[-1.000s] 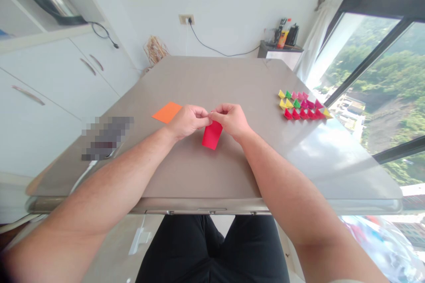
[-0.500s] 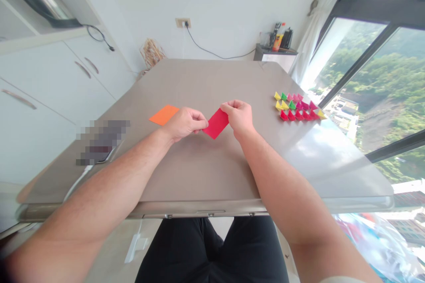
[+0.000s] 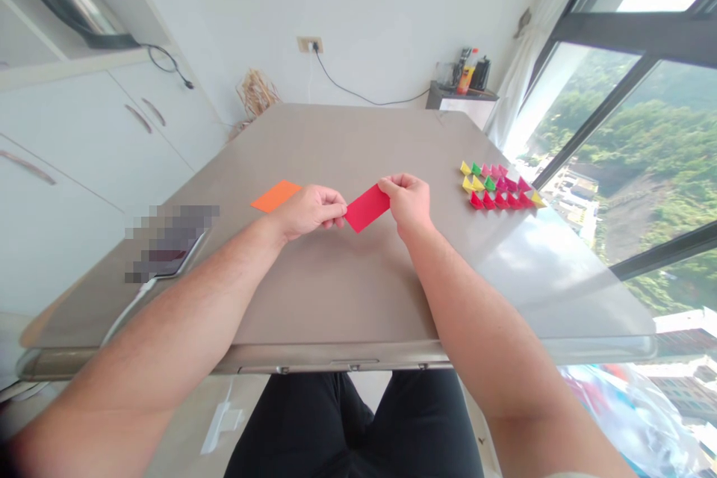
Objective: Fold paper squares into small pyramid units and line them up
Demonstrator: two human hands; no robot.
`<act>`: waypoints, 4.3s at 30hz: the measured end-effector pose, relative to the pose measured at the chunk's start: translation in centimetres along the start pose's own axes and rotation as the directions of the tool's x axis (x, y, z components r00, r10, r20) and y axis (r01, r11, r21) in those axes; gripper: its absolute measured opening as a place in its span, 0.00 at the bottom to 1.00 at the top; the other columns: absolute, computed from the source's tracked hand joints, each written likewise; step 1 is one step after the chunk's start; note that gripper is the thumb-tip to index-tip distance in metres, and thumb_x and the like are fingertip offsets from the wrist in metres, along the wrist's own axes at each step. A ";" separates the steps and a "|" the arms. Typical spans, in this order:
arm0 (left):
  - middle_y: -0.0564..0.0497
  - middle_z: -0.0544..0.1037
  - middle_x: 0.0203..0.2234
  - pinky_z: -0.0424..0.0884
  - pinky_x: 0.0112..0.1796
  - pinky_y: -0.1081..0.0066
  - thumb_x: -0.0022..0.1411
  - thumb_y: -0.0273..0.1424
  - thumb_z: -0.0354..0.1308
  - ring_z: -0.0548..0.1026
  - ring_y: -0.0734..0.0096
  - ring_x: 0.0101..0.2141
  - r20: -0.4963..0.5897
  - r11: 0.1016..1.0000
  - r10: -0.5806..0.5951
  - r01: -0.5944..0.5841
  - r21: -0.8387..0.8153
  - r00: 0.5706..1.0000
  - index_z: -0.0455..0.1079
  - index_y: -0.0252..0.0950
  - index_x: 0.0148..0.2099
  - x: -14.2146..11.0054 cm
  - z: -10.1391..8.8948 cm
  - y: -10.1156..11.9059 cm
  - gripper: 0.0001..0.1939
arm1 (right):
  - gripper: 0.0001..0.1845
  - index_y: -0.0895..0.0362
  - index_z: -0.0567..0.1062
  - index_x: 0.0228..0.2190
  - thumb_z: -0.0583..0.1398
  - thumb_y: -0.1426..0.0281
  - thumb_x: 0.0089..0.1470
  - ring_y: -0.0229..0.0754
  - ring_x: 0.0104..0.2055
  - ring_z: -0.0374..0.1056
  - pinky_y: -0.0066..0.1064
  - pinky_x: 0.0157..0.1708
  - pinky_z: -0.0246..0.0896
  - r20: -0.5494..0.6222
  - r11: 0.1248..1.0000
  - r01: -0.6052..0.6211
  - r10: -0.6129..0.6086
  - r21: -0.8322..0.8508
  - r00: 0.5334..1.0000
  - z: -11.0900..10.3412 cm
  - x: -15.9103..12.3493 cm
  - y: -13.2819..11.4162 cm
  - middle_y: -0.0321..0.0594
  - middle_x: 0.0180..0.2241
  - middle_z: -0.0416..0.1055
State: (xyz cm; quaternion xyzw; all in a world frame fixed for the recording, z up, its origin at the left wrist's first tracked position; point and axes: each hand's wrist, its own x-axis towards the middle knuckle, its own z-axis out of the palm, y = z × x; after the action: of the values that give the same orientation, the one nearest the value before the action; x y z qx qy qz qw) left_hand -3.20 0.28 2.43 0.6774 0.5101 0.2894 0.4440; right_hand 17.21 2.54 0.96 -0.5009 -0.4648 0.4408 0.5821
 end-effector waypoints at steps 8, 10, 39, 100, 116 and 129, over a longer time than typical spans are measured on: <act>0.48 0.82 0.35 0.72 0.31 0.72 0.61 0.39 0.61 0.78 0.70 0.33 -0.088 0.997 -0.009 0.002 -0.075 0.996 0.75 0.36 0.39 0.7 1.7 -0.5 0.11 | 0.08 0.55 0.73 0.25 0.64 0.65 0.45 0.36 0.28 0.64 0.30 0.30 0.60 -0.021 0.997 0.066 -0.066 -0.032 0.998 0.9 -0.2 0.6 0.33 0.24 0.69; 0.49 0.82 0.31 0.72 0.31 0.71 0.61 0.38 0.61 0.77 0.70 0.30 -0.167 0.997 0.027 -0.039 -0.072 0.986 0.75 0.36 0.38 1.1 2.3 -0.9 0.10 | 0.07 0.55 0.73 0.26 0.64 0.65 0.45 0.37 0.29 0.65 0.30 0.30 0.61 0.001 0.995 0.083 -0.083 -0.051 0.997 1.1 -0.4 0.8 0.33 0.25 0.70; 0.49 0.80 0.27 0.73 0.29 0.71 0.63 0.26 0.59 0.75 0.74 0.25 -0.015 0.995 -0.057 0.055 -0.085 0.998 0.79 0.34 0.39 0.7 0.7 -1.1 0.07 | 0.12 0.57 0.82 0.28 0.70 0.63 0.40 0.39 0.27 0.67 0.31 0.29 0.62 0.343 0.922 -0.028 0.172 -0.387 0.923 -1.4 0.8 1.1 0.37 0.24 0.75; 0.53 0.80 0.42 0.70 0.41 0.70 0.61 0.31 0.55 0.77 0.68 0.38 0.154 0.726 0.284 -0.317 0.611 0.946 0.83 0.48 0.47 1.7 0.9 -2.9 0.18 | 0.16 0.52 0.85 0.36 0.59 0.78 0.53 0.45 0.41 0.74 0.35 0.42 0.69 0.784 0.469 0.810 -0.324 -0.353 0.529 -3.7 0.1 3.1 0.42 0.39 0.80; 0.53 0.79 0.43 0.70 0.41 0.71 0.64 0.31 0.54 0.77 0.71 0.38 0.177 0.704 0.264 -0.315 0.637 0.948 0.82 0.48 0.49 1.6 0.8 -2.7 0.18 | 0.16 0.52 0.86 0.35 0.60 0.80 0.54 0.39 0.35 0.75 0.30 0.39 0.70 0.797 0.489 0.810 -0.320 -0.325 0.513 -4.0 0.6 3.2 0.41 0.38 0.80; 0.53 0.79 0.43 0.69 0.40 0.71 0.64 0.31 0.53 0.77 0.71 0.37 0.168 0.701 0.265 -0.309 0.643 0.949 0.82 0.48 0.50 1.6 0.8 -3.0 0.19 | 0.16 0.52 0.86 0.34 0.60 0.81 0.54 0.38 0.33 0.74 0.28 0.36 0.68 0.799 0.496 0.804 -0.309 -0.327 0.516 -4.0 0.7 3.1 0.40 0.38 0.80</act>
State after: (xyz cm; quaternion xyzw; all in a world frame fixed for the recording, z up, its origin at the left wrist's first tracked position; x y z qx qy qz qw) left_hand -3.37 1.77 -0.71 0.8700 0.4532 0.1341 0.1402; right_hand 21.13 2.86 -2.36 -0.2909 -0.9033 0.1515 0.2765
